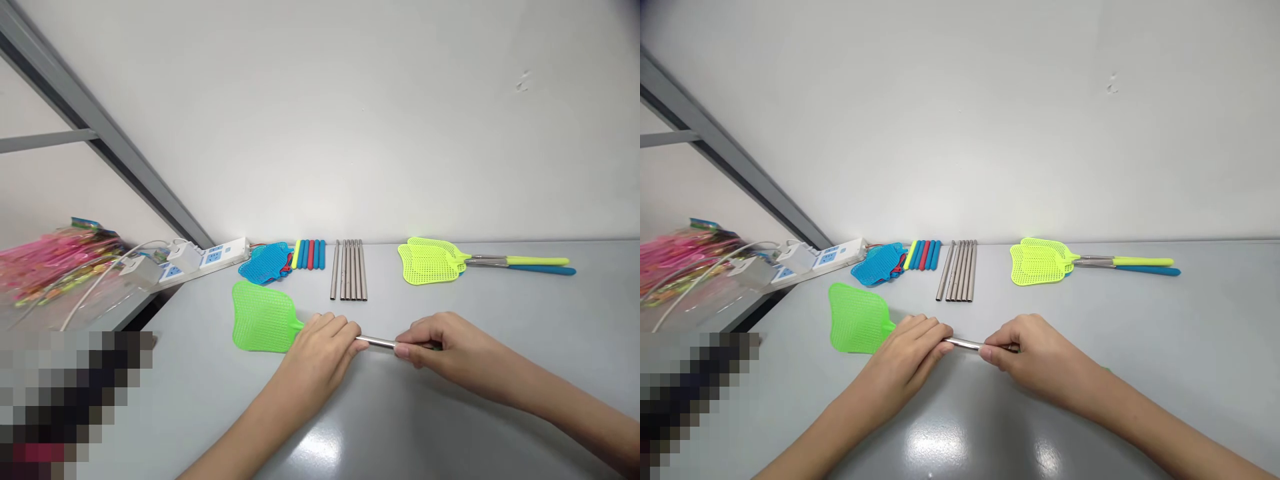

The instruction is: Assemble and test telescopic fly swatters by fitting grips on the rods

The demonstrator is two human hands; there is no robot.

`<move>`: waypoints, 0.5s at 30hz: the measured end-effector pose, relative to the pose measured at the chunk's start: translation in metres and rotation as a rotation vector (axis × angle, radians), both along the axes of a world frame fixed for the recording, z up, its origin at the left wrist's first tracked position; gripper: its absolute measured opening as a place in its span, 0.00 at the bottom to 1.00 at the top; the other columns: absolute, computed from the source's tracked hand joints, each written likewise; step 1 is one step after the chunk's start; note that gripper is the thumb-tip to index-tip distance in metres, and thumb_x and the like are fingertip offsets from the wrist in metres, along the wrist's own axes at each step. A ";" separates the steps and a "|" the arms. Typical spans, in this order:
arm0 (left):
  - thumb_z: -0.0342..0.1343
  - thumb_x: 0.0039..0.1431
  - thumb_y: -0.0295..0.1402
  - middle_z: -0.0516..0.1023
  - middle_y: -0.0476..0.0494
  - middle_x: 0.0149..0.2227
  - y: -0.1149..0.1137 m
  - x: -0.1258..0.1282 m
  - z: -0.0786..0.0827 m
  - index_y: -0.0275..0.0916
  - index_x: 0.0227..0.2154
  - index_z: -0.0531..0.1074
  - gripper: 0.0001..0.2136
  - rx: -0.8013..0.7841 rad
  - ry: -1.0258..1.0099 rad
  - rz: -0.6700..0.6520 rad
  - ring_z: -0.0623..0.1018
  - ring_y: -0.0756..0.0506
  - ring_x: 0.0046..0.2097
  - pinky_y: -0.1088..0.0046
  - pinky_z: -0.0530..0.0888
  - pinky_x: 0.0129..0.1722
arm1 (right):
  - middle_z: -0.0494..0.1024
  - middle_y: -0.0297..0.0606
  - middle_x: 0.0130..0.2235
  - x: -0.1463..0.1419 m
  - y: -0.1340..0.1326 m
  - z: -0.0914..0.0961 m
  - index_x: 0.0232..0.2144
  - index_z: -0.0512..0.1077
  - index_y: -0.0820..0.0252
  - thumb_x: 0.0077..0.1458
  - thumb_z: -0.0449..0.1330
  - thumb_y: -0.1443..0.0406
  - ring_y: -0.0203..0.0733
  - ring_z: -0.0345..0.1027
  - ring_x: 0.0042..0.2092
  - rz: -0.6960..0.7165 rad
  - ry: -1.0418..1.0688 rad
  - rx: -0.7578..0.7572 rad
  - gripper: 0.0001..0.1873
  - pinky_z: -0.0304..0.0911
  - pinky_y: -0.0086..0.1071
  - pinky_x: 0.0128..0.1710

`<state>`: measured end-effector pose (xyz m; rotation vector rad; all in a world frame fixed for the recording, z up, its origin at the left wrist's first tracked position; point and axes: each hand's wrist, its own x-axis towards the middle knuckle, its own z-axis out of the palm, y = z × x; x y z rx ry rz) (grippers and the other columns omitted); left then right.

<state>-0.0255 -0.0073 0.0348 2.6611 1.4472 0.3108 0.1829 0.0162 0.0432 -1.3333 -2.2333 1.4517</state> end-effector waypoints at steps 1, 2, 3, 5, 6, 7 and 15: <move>0.38 0.63 0.34 0.68 0.48 0.28 0.001 -0.001 0.000 0.37 0.30 0.66 0.13 0.000 0.001 0.010 0.63 0.48 0.31 0.72 0.58 0.31 | 0.45 0.28 0.21 0.001 0.001 -0.001 0.17 0.46 0.59 0.53 0.47 0.60 0.31 0.38 0.23 -0.002 0.002 0.002 0.18 0.37 0.29 0.21; 0.37 0.63 0.33 0.68 0.48 0.28 0.002 -0.001 0.000 0.37 0.29 0.65 0.13 0.008 0.005 0.019 0.63 0.49 0.30 0.72 0.58 0.31 | 0.45 0.28 0.21 0.002 0.001 -0.002 0.17 0.46 0.60 0.53 0.48 0.59 0.31 0.39 0.23 -0.007 0.006 0.006 0.19 0.37 0.29 0.21; 0.37 0.63 0.32 0.67 0.48 0.27 0.002 -0.002 0.000 0.37 0.28 0.65 0.13 0.018 0.012 0.022 0.63 0.49 0.29 0.71 0.58 0.30 | 0.46 0.29 0.21 0.002 0.001 -0.002 0.16 0.47 0.60 0.53 0.48 0.59 0.32 0.40 0.24 -0.013 0.013 0.010 0.19 0.38 0.29 0.22; 0.38 0.62 0.29 0.67 0.49 0.26 0.002 -0.004 0.000 0.36 0.26 0.65 0.13 0.033 0.019 0.009 0.63 0.49 0.29 0.71 0.59 0.31 | 0.47 0.29 0.22 0.002 0.001 -0.003 0.16 0.48 0.60 0.53 0.49 0.59 0.32 0.41 0.24 -0.023 0.044 -0.002 0.19 0.38 0.28 0.22; 0.38 0.62 0.28 0.67 0.49 0.25 0.002 -0.005 0.000 0.36 0.26 0.65 0.12 0.043 0.019 -0.005 0.62 0.49 0.28 0.72 0.58 0.31 | 0.47 0.29 0.22 0.002 0.000 -0.003 0.16 0.49 0.60 0.53 0.49 0.59 0.32 0.41 0.24 -0.025 0.065 -0.023 0.19 0.39 0.28 0.22; 0.39 0.61 0.27 0.67 0.49 0.25 0.001 -0.005 0.000 0.36 0.26 0.65 0.12 0.059 0.018 -0.019 0.62 0.50 0.28 0.72 0.58 0.30 | 0.47 0.29 0.22 0.001 -0.001 -0.003 0.16 0.50 0.60 0.53 0.49 0.59 0.32 0.41 0.24 -0.024 0.088 -0.051 0.18 0.38 0.28 0.22; 0.41 0.60 0.27 0.65 0.51 0.21 -0.006 -0.005 -0.010 0.37 0.24 0.66 0.12 0.311 -0.080 -0.055 0.59 0.50 0.24 0.72 0.52 0.25 | 0.49 0.25 0.16 -0.001 -0.005 -0.004 0.16 0.59 0.61 0.52 0.51 0.59 0.29 0.39 0.20 -0.054 0.233 -0.329 0.17 0.36 0.28 0.19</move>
